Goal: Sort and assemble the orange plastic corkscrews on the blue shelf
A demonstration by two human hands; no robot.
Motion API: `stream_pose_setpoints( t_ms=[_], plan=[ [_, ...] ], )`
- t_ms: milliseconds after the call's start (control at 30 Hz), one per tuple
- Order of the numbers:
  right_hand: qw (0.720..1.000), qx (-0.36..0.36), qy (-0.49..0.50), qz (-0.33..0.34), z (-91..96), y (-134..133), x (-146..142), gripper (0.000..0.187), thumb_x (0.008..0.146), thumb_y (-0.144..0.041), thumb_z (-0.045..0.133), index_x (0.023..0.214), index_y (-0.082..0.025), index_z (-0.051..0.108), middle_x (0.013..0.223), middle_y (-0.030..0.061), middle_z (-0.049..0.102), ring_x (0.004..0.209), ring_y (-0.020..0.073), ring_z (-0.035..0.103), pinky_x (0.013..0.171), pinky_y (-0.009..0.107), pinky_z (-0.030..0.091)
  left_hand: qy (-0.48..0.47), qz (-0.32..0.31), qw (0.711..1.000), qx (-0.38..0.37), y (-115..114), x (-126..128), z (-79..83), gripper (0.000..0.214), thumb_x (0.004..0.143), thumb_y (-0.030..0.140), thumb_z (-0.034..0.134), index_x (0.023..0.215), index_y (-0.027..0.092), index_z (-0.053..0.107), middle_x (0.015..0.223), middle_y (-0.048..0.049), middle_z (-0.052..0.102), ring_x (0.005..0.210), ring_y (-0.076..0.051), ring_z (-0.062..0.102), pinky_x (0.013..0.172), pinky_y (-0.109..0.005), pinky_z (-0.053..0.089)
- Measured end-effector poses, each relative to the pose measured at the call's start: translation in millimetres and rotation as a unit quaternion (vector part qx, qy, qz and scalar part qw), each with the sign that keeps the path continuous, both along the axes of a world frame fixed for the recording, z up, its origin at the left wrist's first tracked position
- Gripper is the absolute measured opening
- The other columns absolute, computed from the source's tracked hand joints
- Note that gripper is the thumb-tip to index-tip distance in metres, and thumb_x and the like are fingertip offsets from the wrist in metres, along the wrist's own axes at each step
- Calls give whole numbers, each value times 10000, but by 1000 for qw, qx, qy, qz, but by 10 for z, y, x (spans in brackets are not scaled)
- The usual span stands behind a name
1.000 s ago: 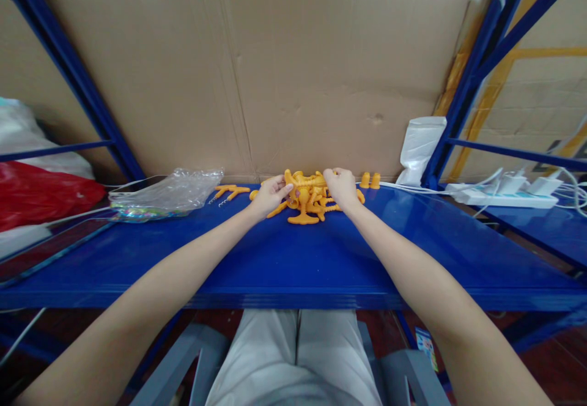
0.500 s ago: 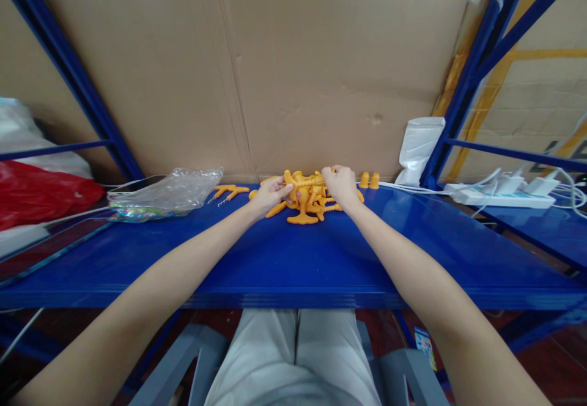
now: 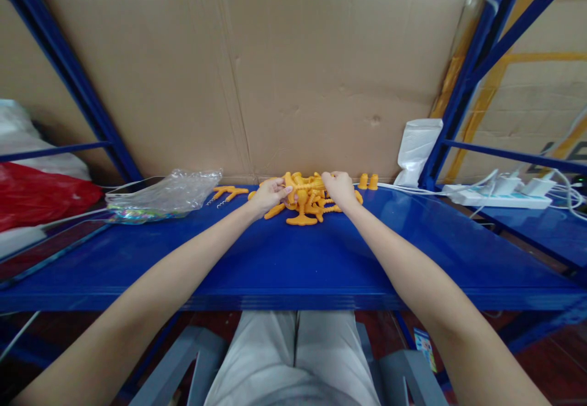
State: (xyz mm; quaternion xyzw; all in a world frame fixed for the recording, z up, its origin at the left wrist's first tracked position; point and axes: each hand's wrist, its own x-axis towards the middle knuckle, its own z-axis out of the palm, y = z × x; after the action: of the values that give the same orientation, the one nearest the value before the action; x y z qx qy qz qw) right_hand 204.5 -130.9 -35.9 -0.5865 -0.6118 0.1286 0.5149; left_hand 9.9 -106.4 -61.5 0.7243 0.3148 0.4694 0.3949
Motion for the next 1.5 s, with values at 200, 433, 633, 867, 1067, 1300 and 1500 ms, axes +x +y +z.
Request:
stream_pose_setpoints(
  t_ms=[200,433,633,867,1067,1300,1500],
  plan=[
    [965,-99,-48,237,-7,-31,161,456,679,-629,639,588,-200,512,502,-27,472,456,97,402,449,232,307,63,75,989,114,22,-147,4,71,773,238,646,765,181,605,668,-2,631,677,-165,616,647,-263,474],
    [928,-58,-308,199,42,-86,171,294,641,-398,716,568,-190,521,496,-69,445,496,85,402,504,222,268,153,140,947,246,-152,-57,6,100,792,174,607,707,192,559,641,7,550,644,-156,527,656,-257,402],
    [891,-48,-445,79,24,-97,60,114,758,-236,585,694,-179,660,611,21,639,611,156,586,569,239,354,218,167,928,251,-180,-14,-1,57,848,178,563,795,170,583,682,-4,560,661,-161,525,666,-263,386],
    [847,-43,-530,17,43,-105,65,284,869,-285,490,966,-140,714,966,141,733,919,279,684,769,309,464,214,171,931,241,-117,12,13,46,847,146,546,825,175,573,667,14,552,648,-143,514,633,-248,371],
    [830,-41,-556,33,56,-97,104,281,896,-273,482,997,-127,700,1006,148,729,957,284,683,807,324,476,192,135,946,224,-111,20,23,139,807,130,568,692,179,507,587,33,475,577,-122,458,578,-243,329],
    [817,-22,-575,27,68,-80,134,252,901,-267,505,1002,-120,683,987,167,729,969,293,682,802,326,473,80,71,987,120,-37,43,-35,66,806,223,619,774,176,585,609,-5,599,598,-157,584,591,-259,447],
    [807,-7,-590,16,55,-73,124,243,897,-226,494,1032,-113,661,998,171,725,964,289,681,788,326,472,37,45,998,5,-72,62,-12,51,815,192,602,783,156,588,633,-41,651,577,-173,625,578,-283,482]
  ],
)
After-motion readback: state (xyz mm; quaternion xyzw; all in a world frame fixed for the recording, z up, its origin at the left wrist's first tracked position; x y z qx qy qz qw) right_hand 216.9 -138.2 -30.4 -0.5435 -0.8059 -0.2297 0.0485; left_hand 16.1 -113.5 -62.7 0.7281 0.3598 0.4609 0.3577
